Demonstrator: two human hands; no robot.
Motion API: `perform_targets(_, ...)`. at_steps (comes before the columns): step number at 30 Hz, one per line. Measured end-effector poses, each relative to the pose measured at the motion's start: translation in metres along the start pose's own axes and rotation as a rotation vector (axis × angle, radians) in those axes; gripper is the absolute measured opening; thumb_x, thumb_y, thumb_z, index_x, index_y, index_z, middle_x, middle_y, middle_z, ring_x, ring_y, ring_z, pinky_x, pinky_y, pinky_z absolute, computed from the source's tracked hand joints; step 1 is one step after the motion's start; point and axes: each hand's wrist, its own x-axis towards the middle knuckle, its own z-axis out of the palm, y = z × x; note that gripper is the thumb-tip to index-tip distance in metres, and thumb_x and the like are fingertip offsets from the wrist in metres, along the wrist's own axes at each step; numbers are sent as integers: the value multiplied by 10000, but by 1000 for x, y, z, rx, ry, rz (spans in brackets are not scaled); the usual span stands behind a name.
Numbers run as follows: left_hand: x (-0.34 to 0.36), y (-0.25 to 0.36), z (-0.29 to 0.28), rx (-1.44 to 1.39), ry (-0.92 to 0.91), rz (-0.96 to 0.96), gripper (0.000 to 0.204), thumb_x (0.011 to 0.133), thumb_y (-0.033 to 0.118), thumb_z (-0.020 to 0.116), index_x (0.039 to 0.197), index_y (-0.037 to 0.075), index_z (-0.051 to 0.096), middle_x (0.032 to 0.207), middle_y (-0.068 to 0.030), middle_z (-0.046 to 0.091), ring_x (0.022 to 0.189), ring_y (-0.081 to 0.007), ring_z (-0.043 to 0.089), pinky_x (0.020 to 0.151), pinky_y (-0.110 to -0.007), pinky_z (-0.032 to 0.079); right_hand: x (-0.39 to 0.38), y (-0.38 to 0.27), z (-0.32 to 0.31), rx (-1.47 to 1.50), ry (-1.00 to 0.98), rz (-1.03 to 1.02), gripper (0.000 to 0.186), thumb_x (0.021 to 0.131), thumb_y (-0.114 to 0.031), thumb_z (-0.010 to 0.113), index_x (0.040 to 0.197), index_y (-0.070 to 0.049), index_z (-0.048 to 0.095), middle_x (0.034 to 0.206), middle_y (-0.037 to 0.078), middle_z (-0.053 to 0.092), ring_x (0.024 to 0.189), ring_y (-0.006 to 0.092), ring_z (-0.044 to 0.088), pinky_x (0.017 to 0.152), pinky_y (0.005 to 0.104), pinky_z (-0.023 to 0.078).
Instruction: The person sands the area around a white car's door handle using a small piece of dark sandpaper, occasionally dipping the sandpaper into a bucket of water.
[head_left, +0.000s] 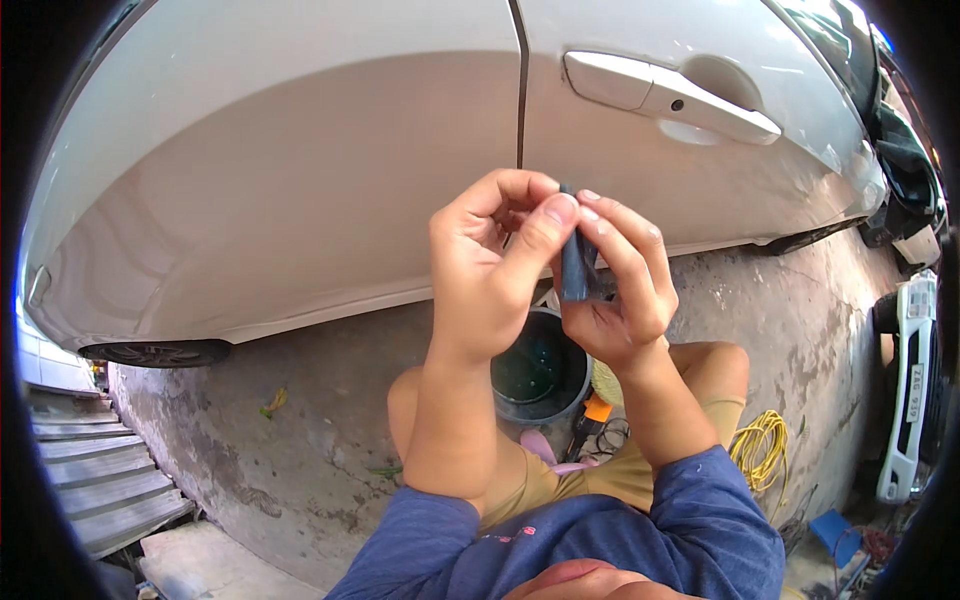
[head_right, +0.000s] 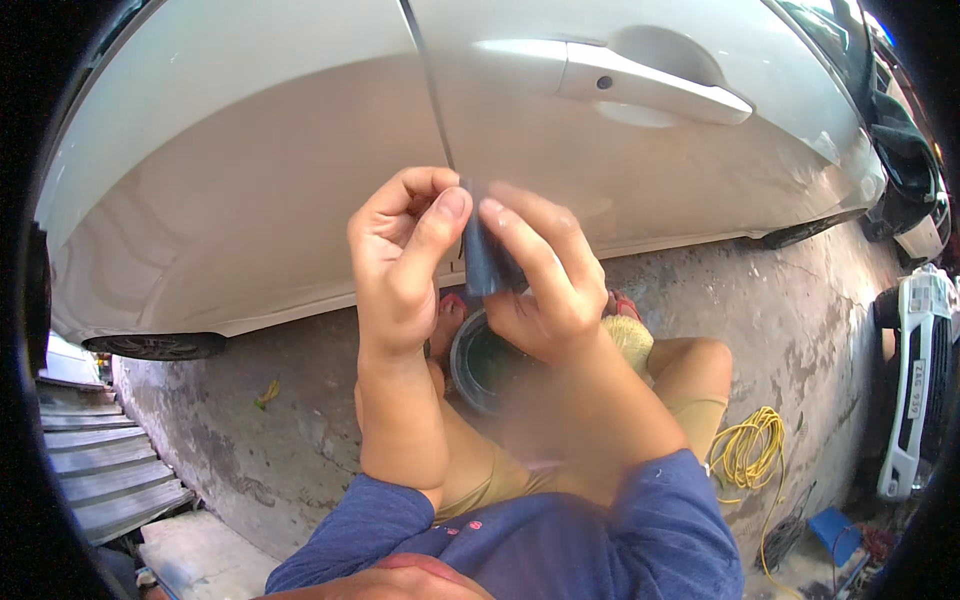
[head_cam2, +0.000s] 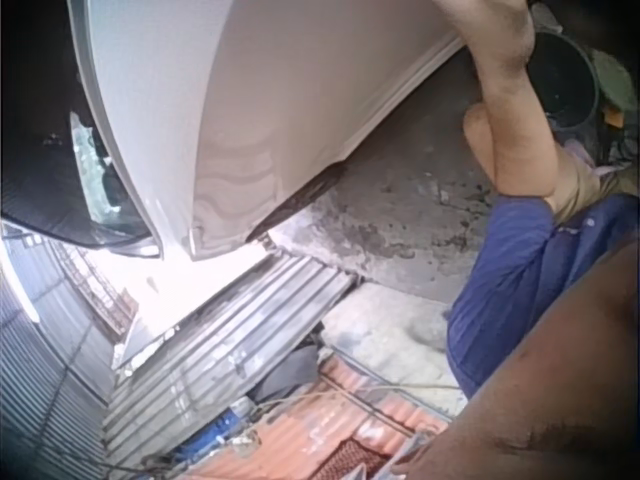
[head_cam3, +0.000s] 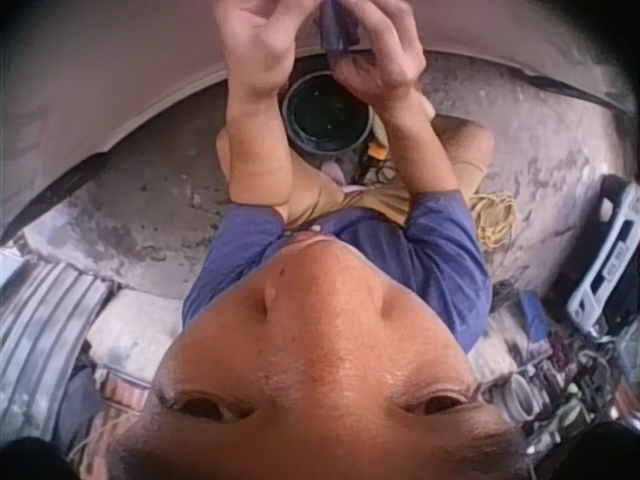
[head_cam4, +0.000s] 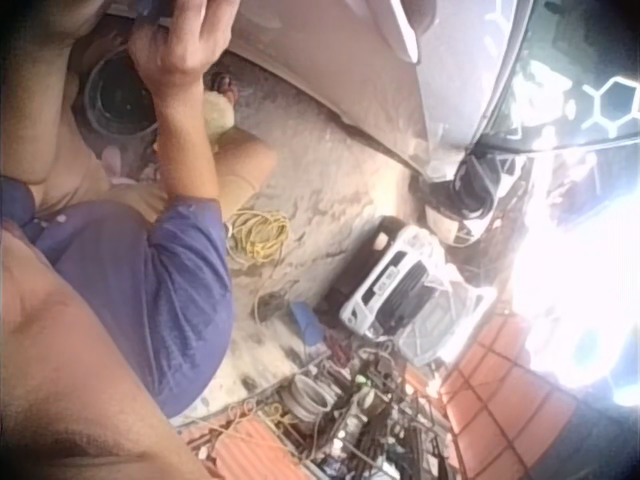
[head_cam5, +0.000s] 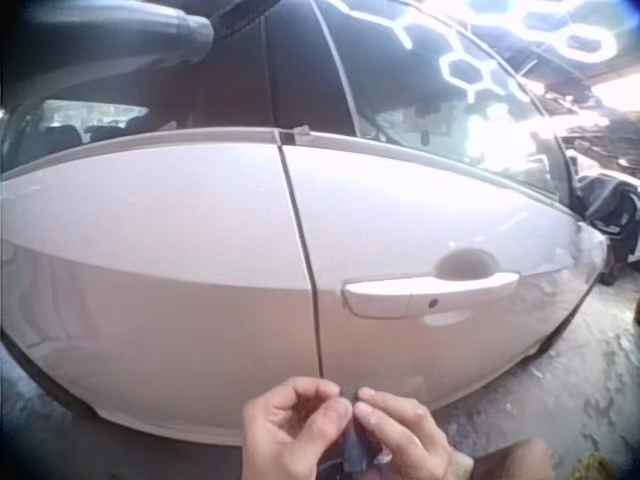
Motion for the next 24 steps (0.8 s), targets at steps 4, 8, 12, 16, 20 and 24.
perform_targets(4,3,8,7,211,-54,214,269,938,80,738,1158,-62,675,980,-60,704,910,-107,644,824,-245,513,21,-12,16,-24,106,67,534,679,61,748,1210,15,709,1176,218,680,1036,362,694,860,403,596)
perform_targets(8,14,14,19,175,162,203,214,945,60,741,1126,-53,727,960,-44,715,866,-97,649,783,-242,533,33,-13,11,141,-17,211,586,684,-20,759,1264,0,682,1334,261,583,1140,398,636,887,416,571)
perform_targets(12,32,12,18,327,227,297,146,934,52,747,1037,-53,748,851,-26,704,758,-83,633,706,-233,531,33,-5,12,613,22,522,408,888,-54,699,1275,41,610,1168,156,647,1007,229,651,822,324,555)
perform_targets(16,39,11,21,430,247,345,127,917,48,757,988,-54,734,823,-30,694,715,-75,612,643,-230,512,48,-7,25,828,258,774,265,975,-47,677,1216,49,621,1033,96,686,830,135,661,658,267,552)
perform_targets(20,42,17,26,430,286,362,123,903,45,753,913,-64,698,808,-90,722,727,-110,676,653,-259,557,58,-7,24,955,165,939,188,949,-66,727,1078,62,679,881,96,701,684,127,650,549,257,522)
perform_targets(24,48,14,26,515,323,389,129,894,47,762,896,-61,690,768,-85,719,702,-116,682,633,-268,560,61,-8,33,954,238,967,160,937,-71,741,986,76,705,779,95,703,594,130,639,533,265,516)
